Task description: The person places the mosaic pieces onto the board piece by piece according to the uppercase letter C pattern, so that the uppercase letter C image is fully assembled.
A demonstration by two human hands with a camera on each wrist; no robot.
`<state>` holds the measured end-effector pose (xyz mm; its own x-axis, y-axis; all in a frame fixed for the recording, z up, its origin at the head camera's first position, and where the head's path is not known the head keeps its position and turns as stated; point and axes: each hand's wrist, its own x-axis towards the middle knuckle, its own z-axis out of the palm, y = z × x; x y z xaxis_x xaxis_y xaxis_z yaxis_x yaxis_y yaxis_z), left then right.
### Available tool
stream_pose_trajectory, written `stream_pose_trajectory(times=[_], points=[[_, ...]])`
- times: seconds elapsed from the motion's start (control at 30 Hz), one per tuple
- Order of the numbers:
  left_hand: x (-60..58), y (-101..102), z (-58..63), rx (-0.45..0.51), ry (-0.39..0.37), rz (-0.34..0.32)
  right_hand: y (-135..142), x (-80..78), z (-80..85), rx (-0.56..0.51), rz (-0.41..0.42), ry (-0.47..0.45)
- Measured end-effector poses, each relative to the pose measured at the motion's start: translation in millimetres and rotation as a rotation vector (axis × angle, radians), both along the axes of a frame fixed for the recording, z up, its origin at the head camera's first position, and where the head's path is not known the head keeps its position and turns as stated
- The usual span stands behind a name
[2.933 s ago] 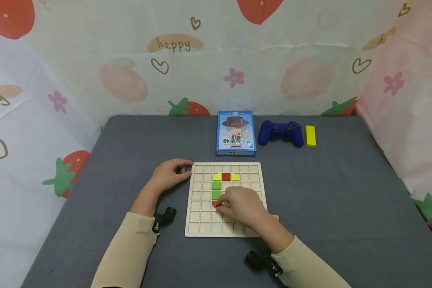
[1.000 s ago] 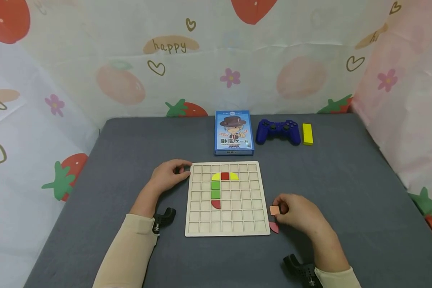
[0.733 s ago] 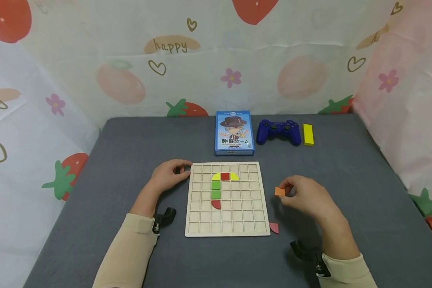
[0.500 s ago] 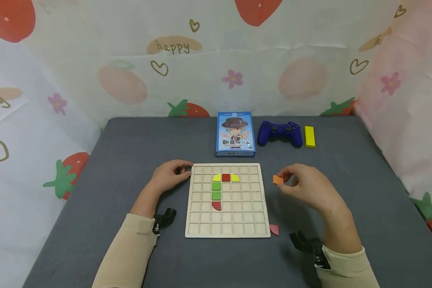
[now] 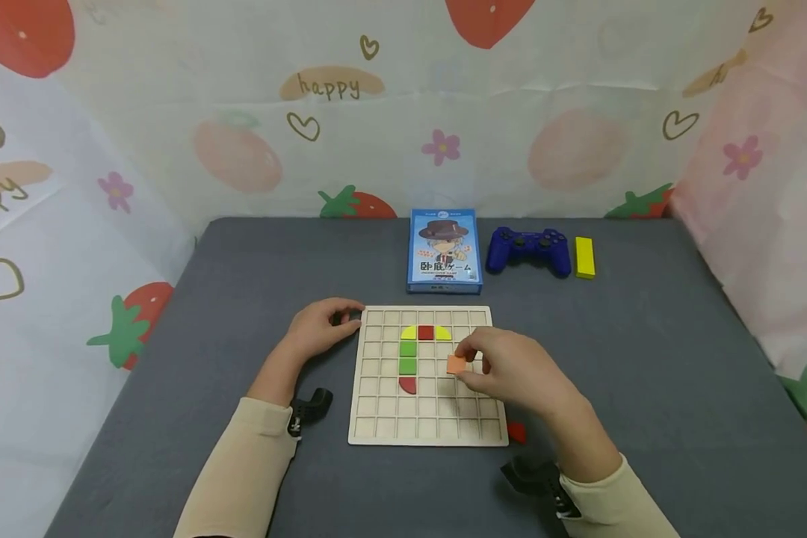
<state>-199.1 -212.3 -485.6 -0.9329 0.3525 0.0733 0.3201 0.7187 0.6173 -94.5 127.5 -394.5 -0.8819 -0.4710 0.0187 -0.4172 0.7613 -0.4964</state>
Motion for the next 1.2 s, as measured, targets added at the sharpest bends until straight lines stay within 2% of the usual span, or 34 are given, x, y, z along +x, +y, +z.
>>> stream_pose_trajectory(times=[0.23,0.4,0.53,0.9,1.03,1.2], points=[[0.0,1,0.1,-0.005,-0.004,-0.001,-29,-1.4,-28.0,0.070,0.083,0.057],[-0.4,4,3.3,0.010,0.003,-0.005,-37,-2.6,-44.8,0.130,0.061,0.111],[-1.6,5,3.7,0.005,0.006,-0.006,-39,-3.2,-51.3,0.128,0.045,0.128],[-0.4,3,3.4,-0.005,-0.007,0.004,-48,4.1,-56.2,0.051,-0.076,0.030],[0.6,1,1.7,-0.003,-0.009,0.008,-39,8.3,-51.9,0.003,-0.127,-0.028],[0.7,-1,0.5,0.006,-0.004,0.000,-14,16.7,-41.2,-0.118,-0.212,-0.070]])
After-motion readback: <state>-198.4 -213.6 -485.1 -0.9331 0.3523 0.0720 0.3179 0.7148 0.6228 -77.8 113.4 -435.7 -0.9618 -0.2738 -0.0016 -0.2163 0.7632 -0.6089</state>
